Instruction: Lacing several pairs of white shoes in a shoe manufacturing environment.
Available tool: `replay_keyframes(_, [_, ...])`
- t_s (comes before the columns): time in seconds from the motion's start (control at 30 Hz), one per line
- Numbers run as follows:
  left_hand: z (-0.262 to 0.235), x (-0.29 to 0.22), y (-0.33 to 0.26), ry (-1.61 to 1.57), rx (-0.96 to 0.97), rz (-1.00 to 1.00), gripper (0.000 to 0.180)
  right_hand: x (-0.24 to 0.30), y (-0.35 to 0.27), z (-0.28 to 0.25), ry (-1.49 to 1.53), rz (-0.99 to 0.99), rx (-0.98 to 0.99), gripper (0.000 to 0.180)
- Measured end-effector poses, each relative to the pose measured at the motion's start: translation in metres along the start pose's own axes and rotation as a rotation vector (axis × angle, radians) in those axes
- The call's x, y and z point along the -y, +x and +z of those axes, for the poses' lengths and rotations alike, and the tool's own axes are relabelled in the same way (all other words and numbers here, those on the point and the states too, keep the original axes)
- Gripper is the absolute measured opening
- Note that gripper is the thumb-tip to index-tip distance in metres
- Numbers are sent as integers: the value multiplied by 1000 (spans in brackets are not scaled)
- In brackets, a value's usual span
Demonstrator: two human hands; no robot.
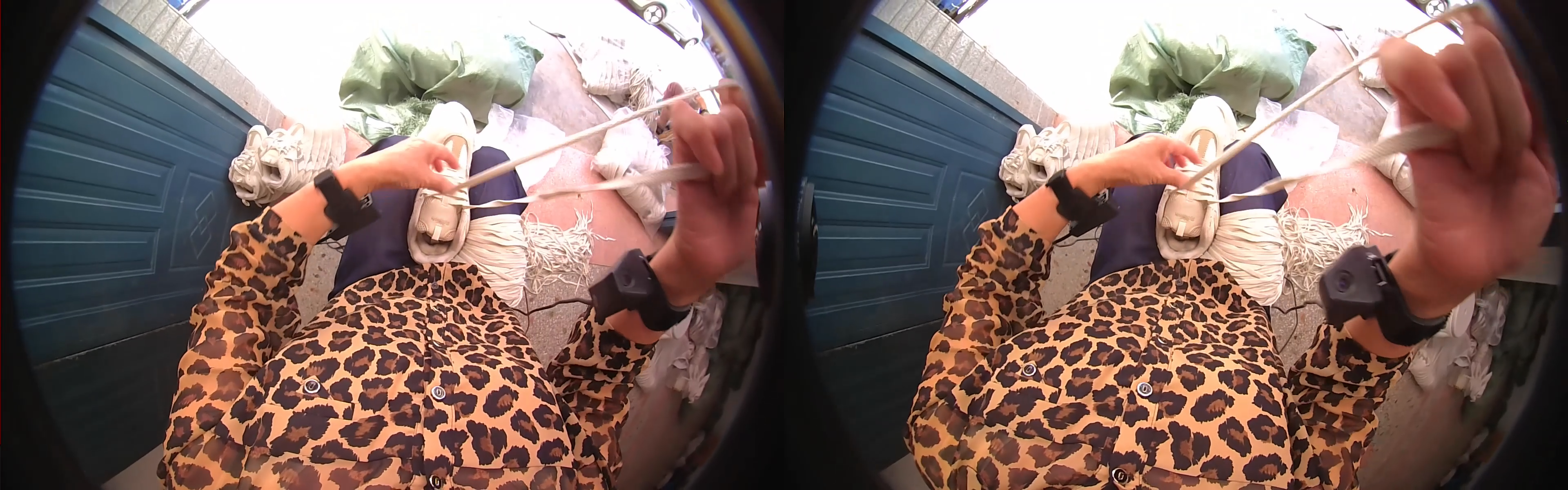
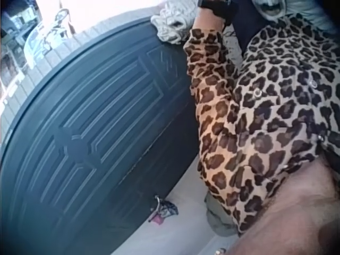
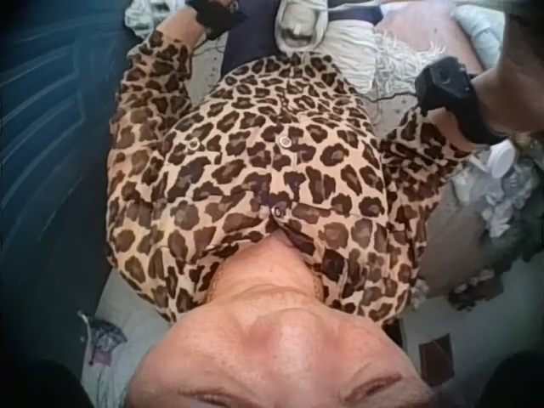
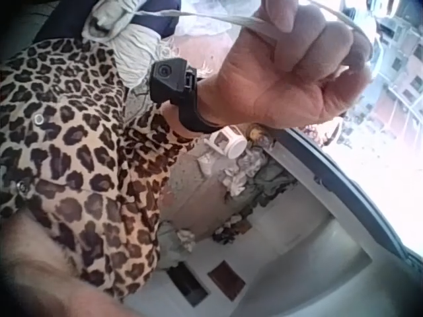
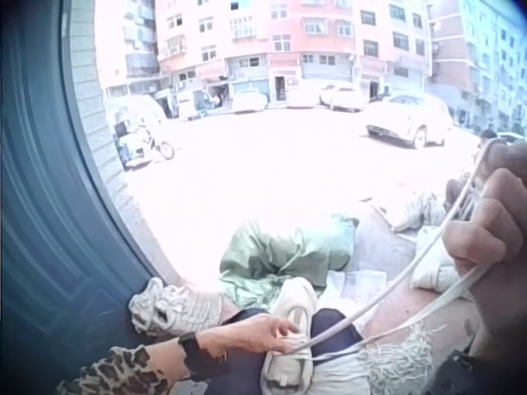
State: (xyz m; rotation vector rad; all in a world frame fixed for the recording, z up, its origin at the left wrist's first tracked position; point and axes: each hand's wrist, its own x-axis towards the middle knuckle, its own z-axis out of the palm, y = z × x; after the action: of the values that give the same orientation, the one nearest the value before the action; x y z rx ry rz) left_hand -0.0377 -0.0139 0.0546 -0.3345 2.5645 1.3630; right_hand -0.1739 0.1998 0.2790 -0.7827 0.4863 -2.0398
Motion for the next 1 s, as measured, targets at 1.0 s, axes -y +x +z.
replay_keyframes(1.0, [-4, 63, -57, -756, -211, -422, 19, -192, -116, -171, -1686, 360, -146, 17])
